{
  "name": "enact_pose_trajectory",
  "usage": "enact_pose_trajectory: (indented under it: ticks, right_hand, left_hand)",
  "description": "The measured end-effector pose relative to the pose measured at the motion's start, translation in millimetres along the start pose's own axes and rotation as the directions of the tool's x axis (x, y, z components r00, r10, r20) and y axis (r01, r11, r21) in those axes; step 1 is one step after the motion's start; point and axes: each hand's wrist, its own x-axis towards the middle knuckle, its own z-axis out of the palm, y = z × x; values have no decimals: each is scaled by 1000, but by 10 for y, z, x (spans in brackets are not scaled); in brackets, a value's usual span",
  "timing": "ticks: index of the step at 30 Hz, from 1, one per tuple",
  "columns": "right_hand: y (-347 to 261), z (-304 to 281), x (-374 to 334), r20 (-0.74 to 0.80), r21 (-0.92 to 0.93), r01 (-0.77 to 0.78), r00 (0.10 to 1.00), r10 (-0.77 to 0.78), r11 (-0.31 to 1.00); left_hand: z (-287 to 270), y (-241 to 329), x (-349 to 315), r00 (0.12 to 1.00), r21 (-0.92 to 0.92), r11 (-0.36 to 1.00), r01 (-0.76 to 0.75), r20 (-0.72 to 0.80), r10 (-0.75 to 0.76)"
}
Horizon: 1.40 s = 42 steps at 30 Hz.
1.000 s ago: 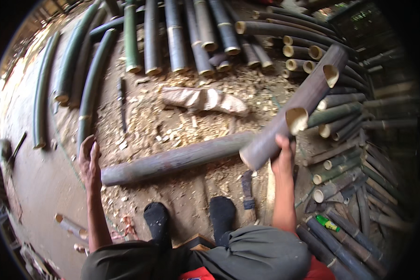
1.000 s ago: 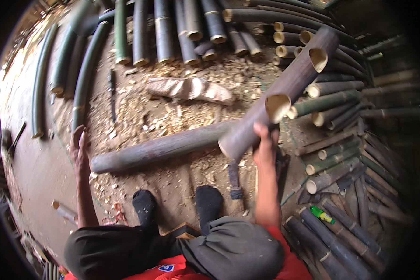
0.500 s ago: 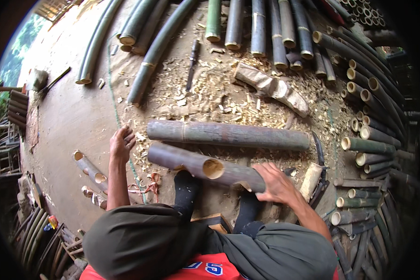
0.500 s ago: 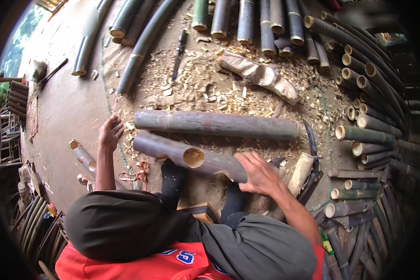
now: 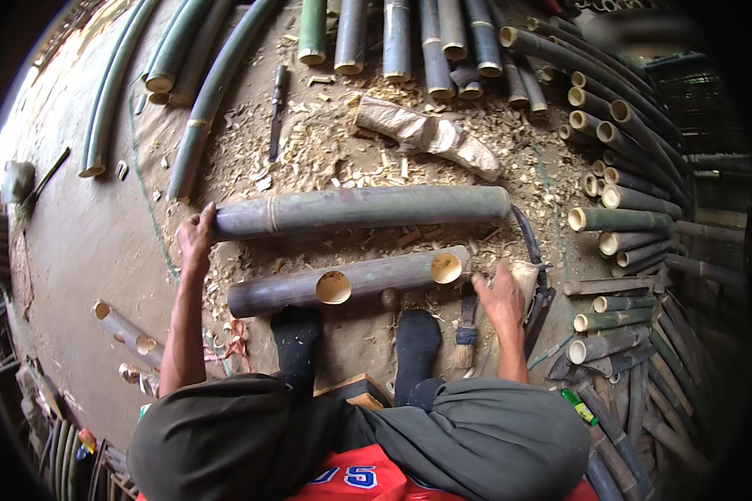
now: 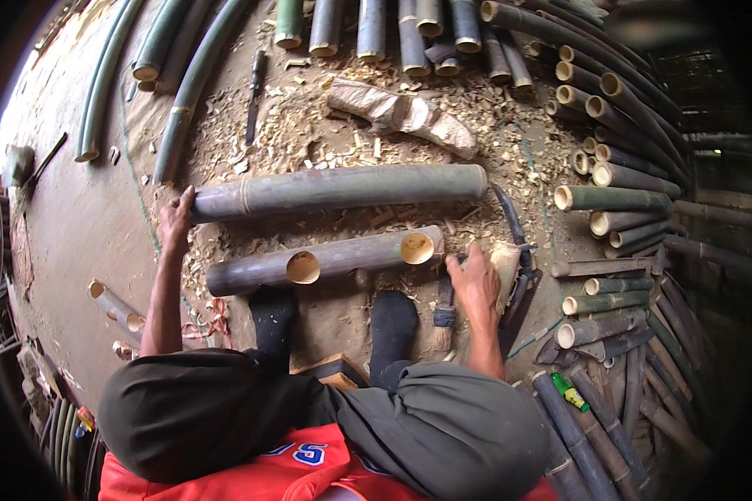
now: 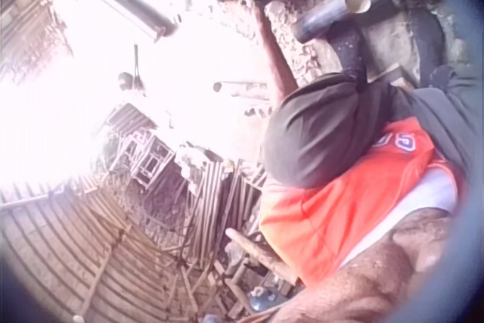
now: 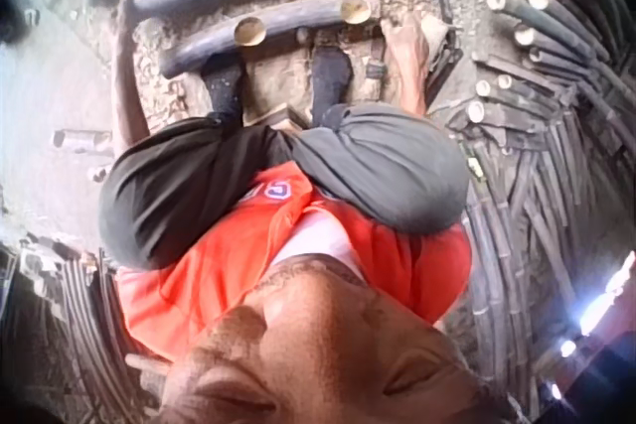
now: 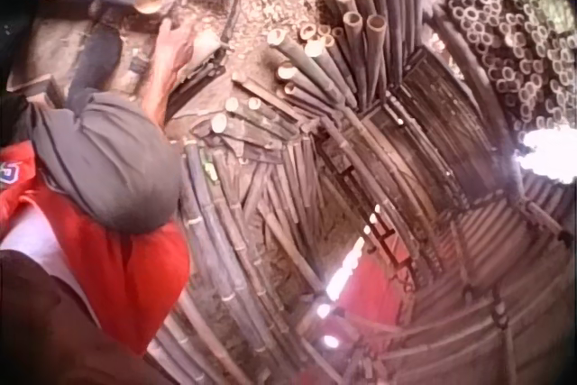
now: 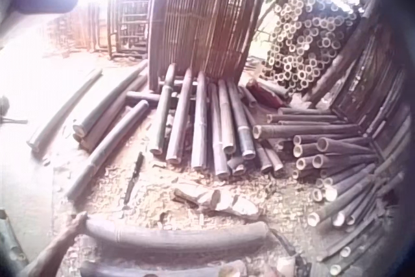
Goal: The person uses a machete and a knife to carve and shape bamboo sections while sitting on a dirt floor. They hold the pieces together and shave the edges of the wood.
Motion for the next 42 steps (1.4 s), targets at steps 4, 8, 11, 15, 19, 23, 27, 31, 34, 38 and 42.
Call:
enact_pose_trajectory:
  ticks: [4,8,11,15,19,23,27,31,34,38,42]
  right_hand:
    - [198,256,-260,364,-136,-228,893,263,964]
    - [553,779,-418,191,-114,-75,977,96,991]
    - [499,792,-385,215,-16,-160,964,159,987]
    - [1166,1286,-294,60,460,-247,967,248,853]
    - [379,824,-331,-4,780,-48,997,83,624]
    - [249,977,-169,-144,833,69,985,95,549]
    - [201,1056,-27,-153,806,27,974,165,591]
    - [187,951,46,-248,773,145,965,83,617]
    - [81,904,114,-226,773,128,971,82,622]
    - [-101,827,186,-268,771,164,960,79,615]
    - [-109,872,210,-318,781,177,938,137,598]
  left_hand:
    - [26,7,568,999,188,981,-38,33,33]
    - [133,-21,793,997,133,991,28,71,-37]
    - [50,-26,730,996,117,993,29,80,-39]
    - [249,278,555,990,137,990,17,138,-36]
    - [20,45,648,998,155,987,48,42,-55]
    - [124,137,609,998,122,991,50,43,-55]
    - [80,130,629,995,167,982,90,37,-97]
    - [110,242,498,996,157,984,79,33,-85]
    - [63,176,534,997,142,987,70,34,-76]
    - [-50,13,549,995,87,994,70,66,-76]
    - [-143,49,124,979,-122,992,33,204,-8]
